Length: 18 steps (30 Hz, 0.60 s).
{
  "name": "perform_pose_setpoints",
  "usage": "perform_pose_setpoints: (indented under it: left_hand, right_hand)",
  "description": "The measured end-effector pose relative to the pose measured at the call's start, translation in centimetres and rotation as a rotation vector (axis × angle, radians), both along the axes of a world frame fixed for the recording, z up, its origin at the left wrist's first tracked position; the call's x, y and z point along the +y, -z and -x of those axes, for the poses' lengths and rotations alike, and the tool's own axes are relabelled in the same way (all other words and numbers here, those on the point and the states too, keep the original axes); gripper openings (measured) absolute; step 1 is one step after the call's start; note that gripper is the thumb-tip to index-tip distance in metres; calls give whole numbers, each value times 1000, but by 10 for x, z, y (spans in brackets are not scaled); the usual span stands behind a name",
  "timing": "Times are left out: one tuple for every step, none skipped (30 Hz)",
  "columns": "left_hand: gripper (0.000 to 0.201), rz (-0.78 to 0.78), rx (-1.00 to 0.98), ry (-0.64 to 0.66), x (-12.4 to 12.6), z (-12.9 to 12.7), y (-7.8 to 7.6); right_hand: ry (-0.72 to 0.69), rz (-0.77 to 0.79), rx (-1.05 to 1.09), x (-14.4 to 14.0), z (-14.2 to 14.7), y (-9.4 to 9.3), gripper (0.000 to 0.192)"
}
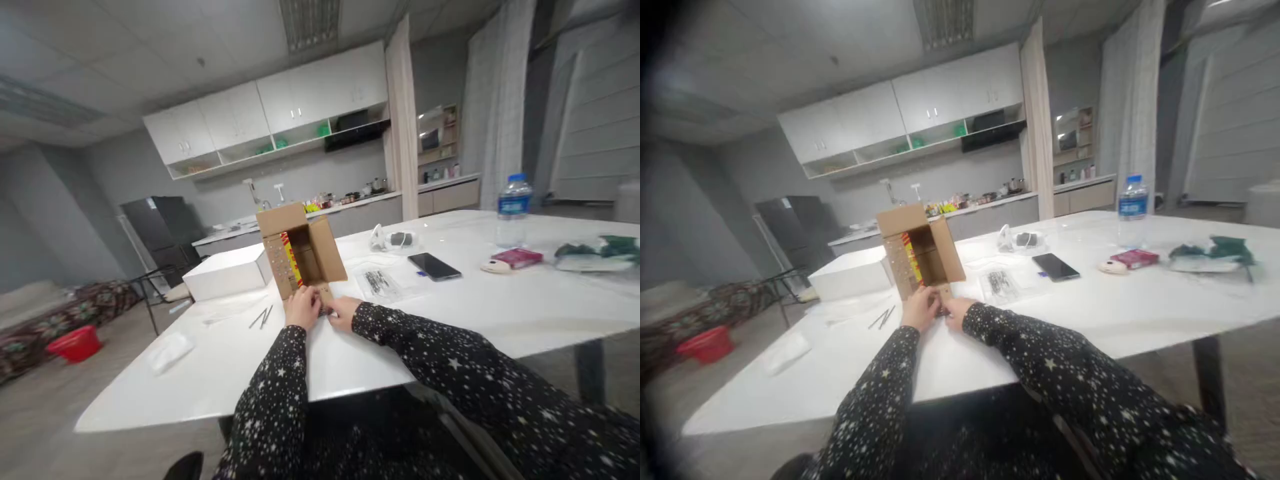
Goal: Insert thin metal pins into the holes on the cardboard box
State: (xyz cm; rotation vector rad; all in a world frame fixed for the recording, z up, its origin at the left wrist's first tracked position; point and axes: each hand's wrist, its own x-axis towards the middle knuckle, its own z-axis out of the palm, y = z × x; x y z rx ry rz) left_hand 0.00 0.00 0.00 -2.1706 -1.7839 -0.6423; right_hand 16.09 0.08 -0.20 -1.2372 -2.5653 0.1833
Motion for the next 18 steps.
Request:
perform_pose_setpoints:
  left_hand:
    - [20, -3, 2, -5, 0, -1, -1]
    - [20, -6, 5, -8, 0, -1, -1]
    - [20, -9, 7, -7, -1, -2, -2]
    - [20, -14, 10, -4, -1, -3, -2]
    - [21, -19, 13, 3, -1, -3, -2]
    - [21, -25, 16, 12, -1, -4, -2]
    - [21, -29, 21, 22, -1, -5, -2]
    - [21, -33, 27, 29, -1, -6, -2]
    - [22, -36, 36, 36, -1, -7, -2]
    - [22, -38, 48, 44, -1, -7, -2]
    - [23, -49, 55, 49, -1, -8, -2]
    - [23, -52, 64, 55, -1, -9, -2]
    - [24, -56, 74, 62, -1, -9, -3]
    - [24, -60, 84, 67, -1, -10, -3]
    - [24, -63, 96, 72, -1, -10, -3]
    - [24, -68, 110, 74, 0, -11, -4]
    - [24, -74, 124, 73, 0, -11, -4]
    - [24, -80, 139, 71, 0, -11, -5]
  right_hand:
    - [1, 5, -7, -1, 0, -1, 29]
    - [3, 10, -13, -1, 0, -1, 30]
    - [7, 14, -17, -2, 0, -2, 30]
    - [11, 17, -19, -2, 0, -2, 30]
    - [20, 19, -19, -3, 0, -3, 30]
    - [27, 23, -18, -4, 0, -3, 30]
    - [32, 26, -14, -4, -1, -3, 30]
    - [38, 28, -9, -5, -1, -4, 29]
    - [38, 31, -7, -5, -2, -4, 29]
    - [38, 30, -5, -6, -2, -5, 29]
    - [37, 28, -4, -6, -3, -5, 29]
    - [35, 25, -4, -7, -3, -5, 29]
    - [34, 23, -5, -7, -3, -6, 29]
    - [34, 22, -6, -7, -3, -6, 29]
    - [32, 23, -7, -8, -3, -7, 29]
    - [30, 23, -6, -8, -3, -7, 30]
    - [29, 26, -4, -8, -2, -8, 30]
    - [25, 28, -1, -9, -2, -8, 30]
